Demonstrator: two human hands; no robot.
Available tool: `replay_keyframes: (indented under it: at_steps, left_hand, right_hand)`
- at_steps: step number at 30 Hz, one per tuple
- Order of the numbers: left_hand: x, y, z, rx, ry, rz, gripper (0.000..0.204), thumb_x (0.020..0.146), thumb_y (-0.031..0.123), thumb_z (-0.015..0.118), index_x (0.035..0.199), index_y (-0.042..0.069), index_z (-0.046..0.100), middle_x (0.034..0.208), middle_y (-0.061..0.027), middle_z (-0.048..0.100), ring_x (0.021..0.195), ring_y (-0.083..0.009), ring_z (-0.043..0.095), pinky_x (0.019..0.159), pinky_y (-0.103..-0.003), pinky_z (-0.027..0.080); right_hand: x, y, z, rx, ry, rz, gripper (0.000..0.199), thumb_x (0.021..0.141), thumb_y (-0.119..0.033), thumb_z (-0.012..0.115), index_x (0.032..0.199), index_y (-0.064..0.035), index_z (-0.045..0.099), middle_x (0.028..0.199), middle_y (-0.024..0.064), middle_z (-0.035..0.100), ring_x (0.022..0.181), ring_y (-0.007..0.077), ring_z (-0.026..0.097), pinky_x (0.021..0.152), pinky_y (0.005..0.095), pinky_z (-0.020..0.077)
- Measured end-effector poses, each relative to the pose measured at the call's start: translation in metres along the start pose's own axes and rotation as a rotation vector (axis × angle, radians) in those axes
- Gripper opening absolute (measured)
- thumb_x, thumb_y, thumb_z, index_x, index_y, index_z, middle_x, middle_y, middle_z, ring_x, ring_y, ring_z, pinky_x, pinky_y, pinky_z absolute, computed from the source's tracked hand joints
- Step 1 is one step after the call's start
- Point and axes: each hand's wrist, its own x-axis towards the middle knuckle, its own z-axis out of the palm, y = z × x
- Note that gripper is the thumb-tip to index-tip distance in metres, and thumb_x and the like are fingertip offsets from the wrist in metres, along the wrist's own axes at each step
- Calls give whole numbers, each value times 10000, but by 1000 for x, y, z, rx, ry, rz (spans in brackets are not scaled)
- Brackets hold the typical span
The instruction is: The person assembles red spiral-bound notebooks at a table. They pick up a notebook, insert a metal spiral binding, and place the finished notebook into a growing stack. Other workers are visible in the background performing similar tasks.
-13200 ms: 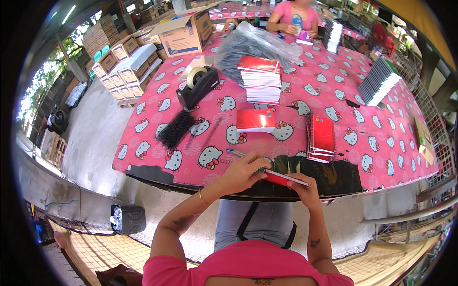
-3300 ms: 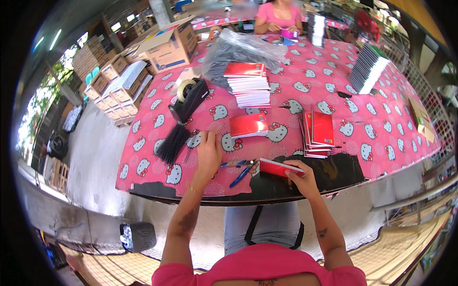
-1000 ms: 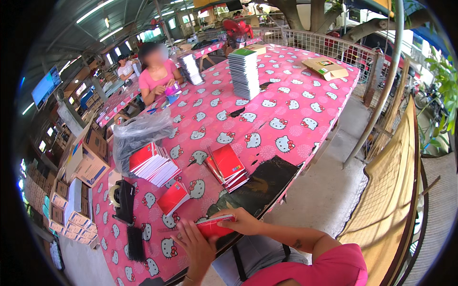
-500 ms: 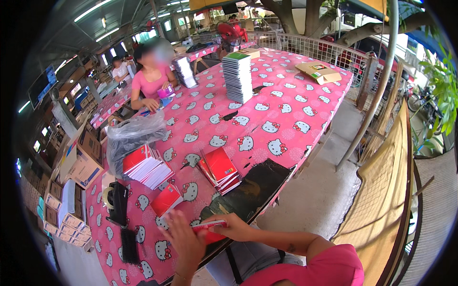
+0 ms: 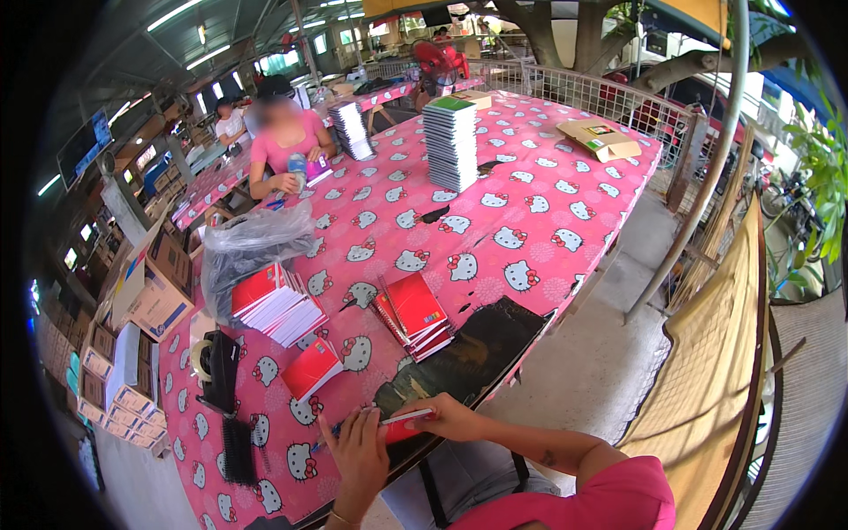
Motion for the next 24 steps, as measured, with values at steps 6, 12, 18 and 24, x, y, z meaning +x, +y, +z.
replay_keyframes:
  at_steps: [6, 12, 18, 24]
  left_hand:
    - [4, -8, -5, -110, -197, -56, 389, 963, 261, 580, 1264, 14, 559, 1301, -176, 585, 1250, -342, 546, 1164, -649, 137]
    - [-55, 23, 65, 69, -133, -32, 777, 1003, 493, 438, 1456, -124, 299, 1558, -329, 235, 1469, -515, 178, 1144, -691, 64]
    - [-35, 10, 55, 222, -20, 44, 755, 1023, 492, 391, 1471, -108, 303, 1537, -326, 294, 1469, -490, 220, 1155, -666, 104]
    - [12, -2, 15, -38, -212, -98, 585, 998, 424, 514, 1357, -39, 498, 1477, -240, 416, 1400, -427, 369, 1158, -650, 144]
  right_hand:
    - [6, 18, 2, 11, -29, -79, 319, 923, -34, 640, 1242, -37, 658, 1083, 124, 726, 908, 168, 672, 849, 327, 526]
    - [4, 12, 13, 76, 61, 71, 351, 919, -30, 639, 1270, -43, 648, 1139, 136, 714, 962, 147, 667, 878, 309, 525]
    - [13, 4, 17, 110, 123, 9, 371, 916, -43, 651, 1288, -47, 638, 1137, 140, 717, 987, 124, 661, 864, 302, 528]
    - [13, 29, 2, -41, 14, -40, 356, 915, -69, 679, 1269, -44, 645, 1055, 145, 734, 910, 137, 676, 832, 307, 529]
